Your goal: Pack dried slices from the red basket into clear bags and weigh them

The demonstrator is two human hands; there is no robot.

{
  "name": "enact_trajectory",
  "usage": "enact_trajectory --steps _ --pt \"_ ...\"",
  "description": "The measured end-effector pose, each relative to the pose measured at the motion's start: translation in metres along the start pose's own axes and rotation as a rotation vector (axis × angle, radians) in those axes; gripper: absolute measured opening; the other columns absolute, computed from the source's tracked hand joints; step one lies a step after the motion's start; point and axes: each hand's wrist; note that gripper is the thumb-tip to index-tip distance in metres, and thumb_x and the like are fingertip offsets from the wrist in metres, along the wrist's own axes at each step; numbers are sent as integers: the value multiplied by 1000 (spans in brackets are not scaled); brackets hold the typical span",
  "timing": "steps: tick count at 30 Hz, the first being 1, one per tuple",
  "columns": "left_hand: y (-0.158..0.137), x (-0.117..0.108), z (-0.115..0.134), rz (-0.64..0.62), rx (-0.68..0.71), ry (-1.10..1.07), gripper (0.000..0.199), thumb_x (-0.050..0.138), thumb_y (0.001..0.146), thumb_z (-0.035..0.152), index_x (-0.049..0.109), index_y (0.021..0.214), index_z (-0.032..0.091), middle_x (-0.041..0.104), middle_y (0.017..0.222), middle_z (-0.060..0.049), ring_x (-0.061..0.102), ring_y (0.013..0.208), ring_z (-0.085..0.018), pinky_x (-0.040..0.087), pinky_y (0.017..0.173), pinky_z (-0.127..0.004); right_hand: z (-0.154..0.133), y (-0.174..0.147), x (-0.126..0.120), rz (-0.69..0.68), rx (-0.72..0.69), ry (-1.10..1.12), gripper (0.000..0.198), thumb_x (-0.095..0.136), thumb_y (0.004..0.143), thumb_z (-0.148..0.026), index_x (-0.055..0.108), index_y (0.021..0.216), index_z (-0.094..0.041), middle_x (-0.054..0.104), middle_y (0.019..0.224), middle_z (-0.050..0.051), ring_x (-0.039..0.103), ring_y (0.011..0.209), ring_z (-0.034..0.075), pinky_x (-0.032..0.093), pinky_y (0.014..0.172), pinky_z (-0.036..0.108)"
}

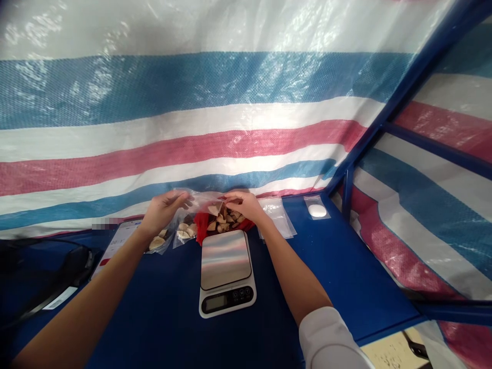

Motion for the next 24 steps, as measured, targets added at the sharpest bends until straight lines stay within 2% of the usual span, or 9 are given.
enact_trajectory --steps 7,11,15,20,24 --pt "0 0 3 -46 27 2 52 59 88 70 74 84 20 76 81 -5 69 76 -21 55 75 -32 -5 8 -1 -89 -91 -207 32 68 87 -21 76 118 -22 78 117 6 73 105 21 58 96 37" --pt "-1 0 5 -29 26 -2 52 60 88 70 73 83 20 76 81 -6 71 77 -21 56 75 -32 -9 6 -4 -122 -97 -208 32 67 86 -18 78 115 -25 76 122 5 72 112 22 57 99 36" --pt "-2 0 6 -26 21 20 52 59 89 70 73 82 20 76 81 -6 71 77 -22 56 76 -32 -12 5 -3 -161 -123 -254 34 73 83 -19 79 116 -26 77 121 4 72 109 23 57 96 36" --pt "-4 -1 7 -36 8 37 52 58 89 70 73 83 20 77 82 -7 72 77 -23 57 75 -32 -9 12 0 -98 -226 -406 19 68 91 -22 83 104 -24 80 110 6 74 104 25 56 94 37" --pt "-5 -7 3 -17 -3 34 50 59 90 67 74 89 20 77 83 -7 72 77 -22 56 77 -32 -7 14 -3 -34 -261 -437 20 64 94 -23 83 98 -21 81 105 7 75 97 25 56 89 36"
Point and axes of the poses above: each hand's wrist, its own y-axis towards the middle knuckle, its own x-axis out of the palm, z = x × y
